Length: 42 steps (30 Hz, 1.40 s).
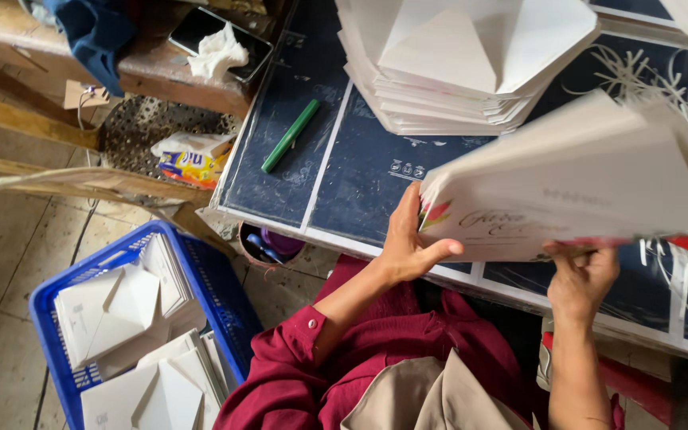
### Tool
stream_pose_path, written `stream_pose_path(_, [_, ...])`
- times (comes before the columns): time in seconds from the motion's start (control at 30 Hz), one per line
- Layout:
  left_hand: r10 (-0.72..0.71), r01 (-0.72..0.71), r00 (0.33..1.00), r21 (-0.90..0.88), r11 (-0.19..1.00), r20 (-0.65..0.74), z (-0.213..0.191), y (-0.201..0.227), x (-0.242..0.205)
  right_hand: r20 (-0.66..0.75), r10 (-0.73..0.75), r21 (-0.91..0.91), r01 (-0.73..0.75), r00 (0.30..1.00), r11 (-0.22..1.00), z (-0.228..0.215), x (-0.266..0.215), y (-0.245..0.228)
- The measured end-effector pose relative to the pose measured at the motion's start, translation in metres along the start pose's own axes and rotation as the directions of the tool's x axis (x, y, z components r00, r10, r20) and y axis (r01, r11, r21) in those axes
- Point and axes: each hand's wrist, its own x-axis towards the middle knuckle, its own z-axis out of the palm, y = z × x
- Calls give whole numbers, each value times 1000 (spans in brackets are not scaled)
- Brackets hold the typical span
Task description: The person places shredded paper into white hexagonal boxes. They pick up handfuls of the shredded paper and stuff it into the open boxes, which are stacked on a table, then place the filled boxes onto a growing pile.
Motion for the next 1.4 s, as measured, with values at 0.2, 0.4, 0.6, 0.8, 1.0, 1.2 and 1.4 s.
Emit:
stream_pose_path(0.2, [-130,47,924,230,972,359,-17,-32,-6,315,95,-218,-25,944,976,20,0,-58])
stream_pose_path(0.4, [-140,0,933,393,920,330,-9,-71,-10,315,140,-476,29,939,879,-1,6,-45])
stream_pose_path(0.6, [-244,166,944,322,932,220,-2,-72,-3,219,108,-475,9,970,880,-15,5,-22])
stream_pose_path(0.8, [-402,347,910,349,870,98,-3,-54,-9,155,-119,-336,165,981,927,1,-37,-52])
stream_pose_path(1.0, [26,-43,945,45,998,325,9,42,-61,380,-509,-628,619,773,471,60,-54,-99])
stream_pose_path(1.2, [-696,631,694,-308,712,-186,-28,36,-89,710,-595,-318,925,377,206,133,-87,-135])
stream_pose_path(1.4, [-910,442,373,-828,343,-178,-130,-18,-142,839,-481,37,855,254,517,140,-100,-114])
